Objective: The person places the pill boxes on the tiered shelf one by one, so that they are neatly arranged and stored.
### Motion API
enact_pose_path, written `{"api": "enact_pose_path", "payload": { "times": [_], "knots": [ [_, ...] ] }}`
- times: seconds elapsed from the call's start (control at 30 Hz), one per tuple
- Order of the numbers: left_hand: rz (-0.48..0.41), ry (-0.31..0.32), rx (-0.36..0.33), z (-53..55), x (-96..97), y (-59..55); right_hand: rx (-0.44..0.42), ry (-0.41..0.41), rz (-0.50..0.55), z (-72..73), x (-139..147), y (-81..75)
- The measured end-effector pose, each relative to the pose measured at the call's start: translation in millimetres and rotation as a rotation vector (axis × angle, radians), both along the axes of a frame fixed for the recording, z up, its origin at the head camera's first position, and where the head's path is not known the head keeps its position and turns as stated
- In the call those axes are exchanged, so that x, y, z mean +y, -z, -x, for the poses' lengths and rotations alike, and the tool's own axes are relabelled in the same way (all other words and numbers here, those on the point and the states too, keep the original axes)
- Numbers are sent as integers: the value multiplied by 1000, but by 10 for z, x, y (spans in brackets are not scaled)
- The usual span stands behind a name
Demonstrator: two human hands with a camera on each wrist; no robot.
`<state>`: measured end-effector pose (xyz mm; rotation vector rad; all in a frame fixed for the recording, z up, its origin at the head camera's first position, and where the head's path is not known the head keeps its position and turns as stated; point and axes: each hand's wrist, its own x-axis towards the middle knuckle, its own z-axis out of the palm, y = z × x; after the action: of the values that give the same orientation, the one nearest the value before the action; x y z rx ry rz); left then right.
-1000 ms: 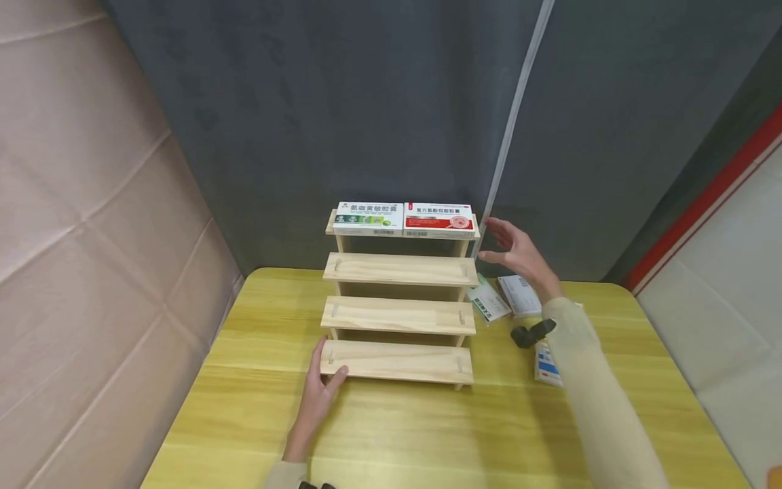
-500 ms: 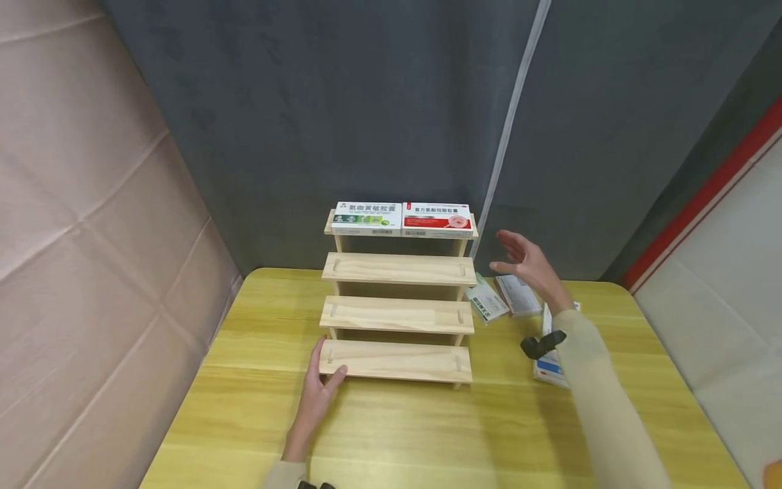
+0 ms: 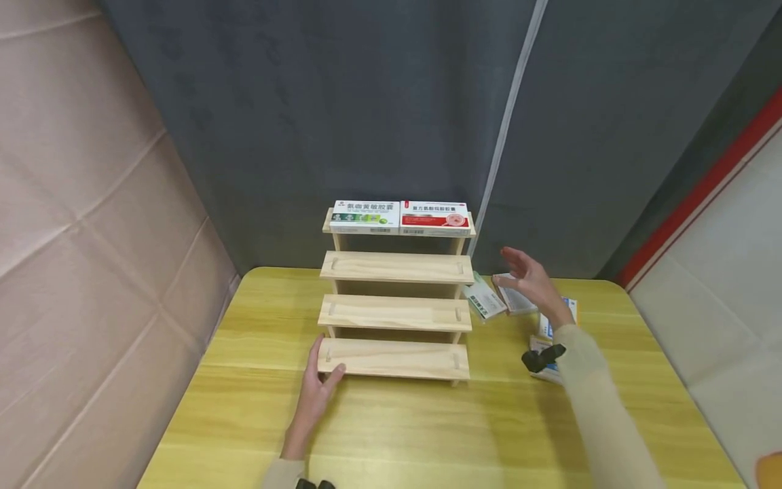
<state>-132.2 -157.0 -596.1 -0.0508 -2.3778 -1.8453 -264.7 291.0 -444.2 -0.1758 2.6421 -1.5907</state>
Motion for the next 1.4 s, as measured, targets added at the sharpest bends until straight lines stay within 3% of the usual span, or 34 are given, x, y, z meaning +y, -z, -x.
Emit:
{"api": "enact_pose_path", "payload": {
  "times": [0.47, 0.67, 1.0, 1.4],
  "knots": [
    [-7, 14, 5, 3, -5, -21, -137, 17, 33, -101, -51, 432],
    [-11, 12, 4, 3, -8, -18, -88, -4, 29, -72, -115, 642],
    [-21, -1, 14, 1, 3, -11, -79, 74, -154, -118, -144, 837],
    [-23, 2, -1, 0, -1, -9, 105, 185, -240, -126, -270, 1038]
  ]
}}
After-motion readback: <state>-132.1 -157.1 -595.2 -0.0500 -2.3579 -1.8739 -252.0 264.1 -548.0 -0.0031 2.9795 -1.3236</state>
